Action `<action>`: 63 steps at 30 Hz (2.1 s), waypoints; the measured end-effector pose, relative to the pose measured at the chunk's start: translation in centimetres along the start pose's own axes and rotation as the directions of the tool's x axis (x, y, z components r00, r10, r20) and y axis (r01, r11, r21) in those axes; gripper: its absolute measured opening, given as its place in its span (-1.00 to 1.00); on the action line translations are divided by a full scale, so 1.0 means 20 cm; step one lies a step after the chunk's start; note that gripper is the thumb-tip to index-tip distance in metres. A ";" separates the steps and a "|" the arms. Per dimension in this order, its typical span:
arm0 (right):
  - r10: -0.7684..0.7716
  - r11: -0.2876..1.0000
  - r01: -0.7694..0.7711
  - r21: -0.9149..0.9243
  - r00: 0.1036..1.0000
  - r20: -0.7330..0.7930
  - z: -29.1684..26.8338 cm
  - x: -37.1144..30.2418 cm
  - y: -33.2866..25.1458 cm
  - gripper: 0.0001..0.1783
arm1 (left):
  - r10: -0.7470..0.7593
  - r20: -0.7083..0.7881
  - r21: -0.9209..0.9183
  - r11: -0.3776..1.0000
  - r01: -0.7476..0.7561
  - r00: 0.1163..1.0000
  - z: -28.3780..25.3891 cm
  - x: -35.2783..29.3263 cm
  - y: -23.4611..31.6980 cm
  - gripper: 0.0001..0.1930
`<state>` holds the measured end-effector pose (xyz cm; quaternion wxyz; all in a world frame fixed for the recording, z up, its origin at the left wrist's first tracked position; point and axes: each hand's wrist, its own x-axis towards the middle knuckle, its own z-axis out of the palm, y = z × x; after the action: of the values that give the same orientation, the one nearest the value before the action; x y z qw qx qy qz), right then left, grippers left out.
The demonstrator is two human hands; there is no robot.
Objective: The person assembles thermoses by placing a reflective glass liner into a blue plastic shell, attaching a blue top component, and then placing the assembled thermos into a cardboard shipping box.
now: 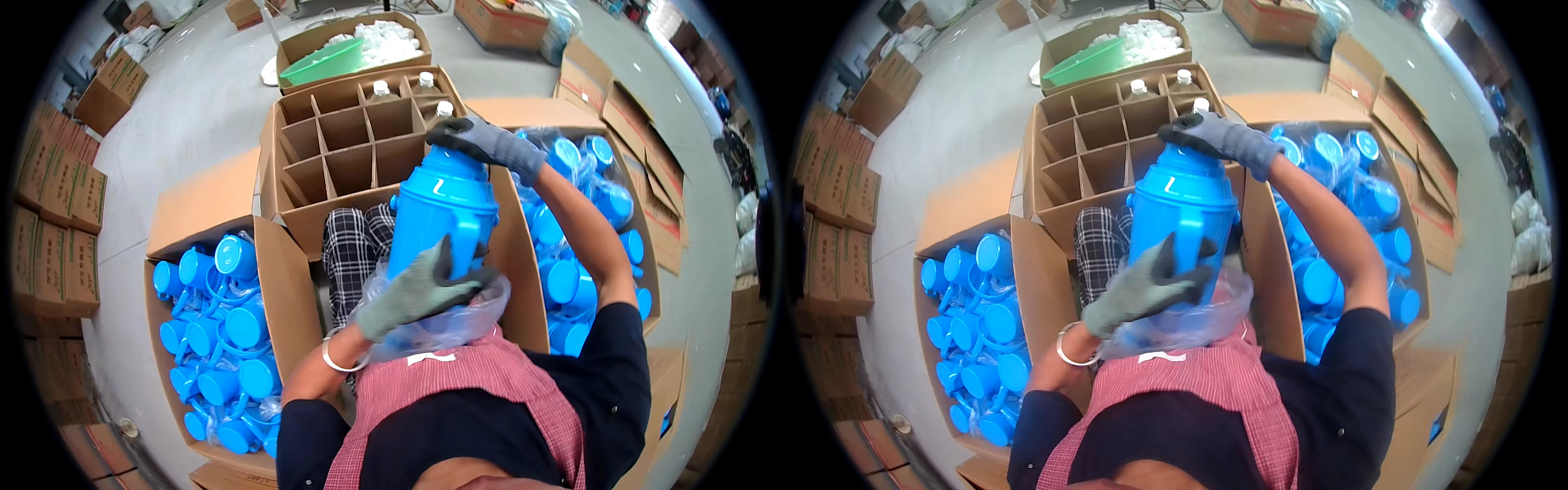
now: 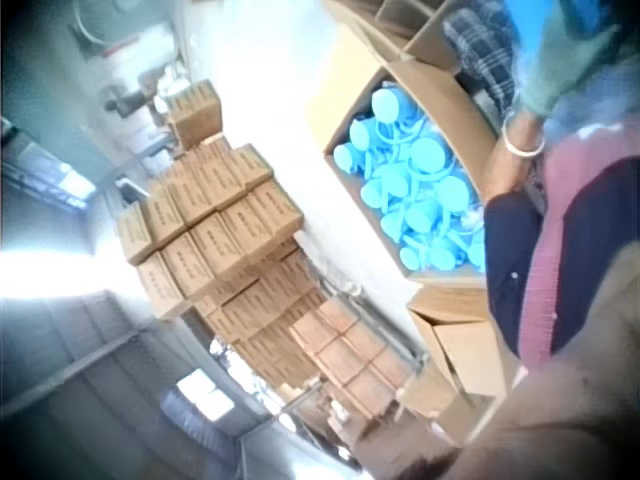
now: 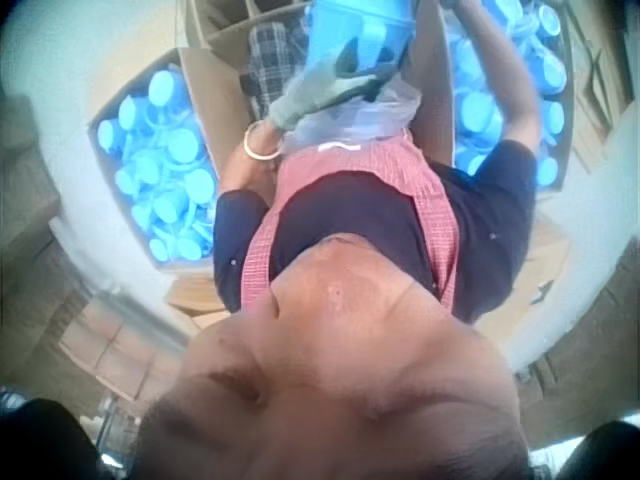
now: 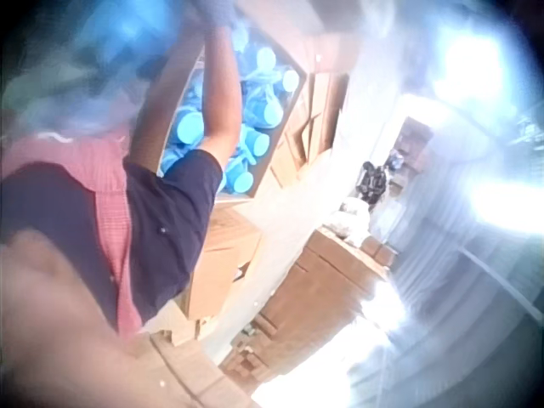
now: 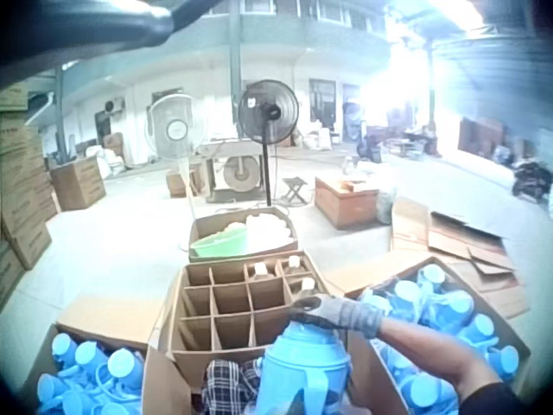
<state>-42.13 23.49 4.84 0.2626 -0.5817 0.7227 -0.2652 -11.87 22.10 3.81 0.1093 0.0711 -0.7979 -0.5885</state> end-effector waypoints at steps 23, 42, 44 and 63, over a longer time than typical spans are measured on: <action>-0.218 0.944 0.177 0.278 0.968 0.123 -0.07 -0.11 -0.42 -0.30 | 0.282 0.032 0.308 0.910 -0.278 0.959 -0.45 -0.18 0.01 -0.41; -0.476 0.871 0.489 0.052 0.865 -0.160 0.17 -0.33 -0.24 -0.07 | 0.116 0.674 0.588 0.512 -0.626 0.729 -0.41 0.19 0.33 -0.54; -0.518 0.850 0.515 -0.110 0.856 0.006 0.28 -0.63 0.00 -0.03 | 0.116 0.546 0.670 0.535 -0.516 0.830 -0.48 0.20 0.27 -0.54; -0.774 0.443 0.766 -0.467 0.589 0.233 0.19 -0.04 -1.23 -0.68 | 0.082 -0.264 0.658 0.743 0.117 0.961 -0.87 -0.39 -0.46 -0.59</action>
<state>-22.17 19.56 19.07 -0.0600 -0.8907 0.4239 -0.1529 0.04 5.19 -0.81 0.1805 0.1943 -0.9315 -0.2488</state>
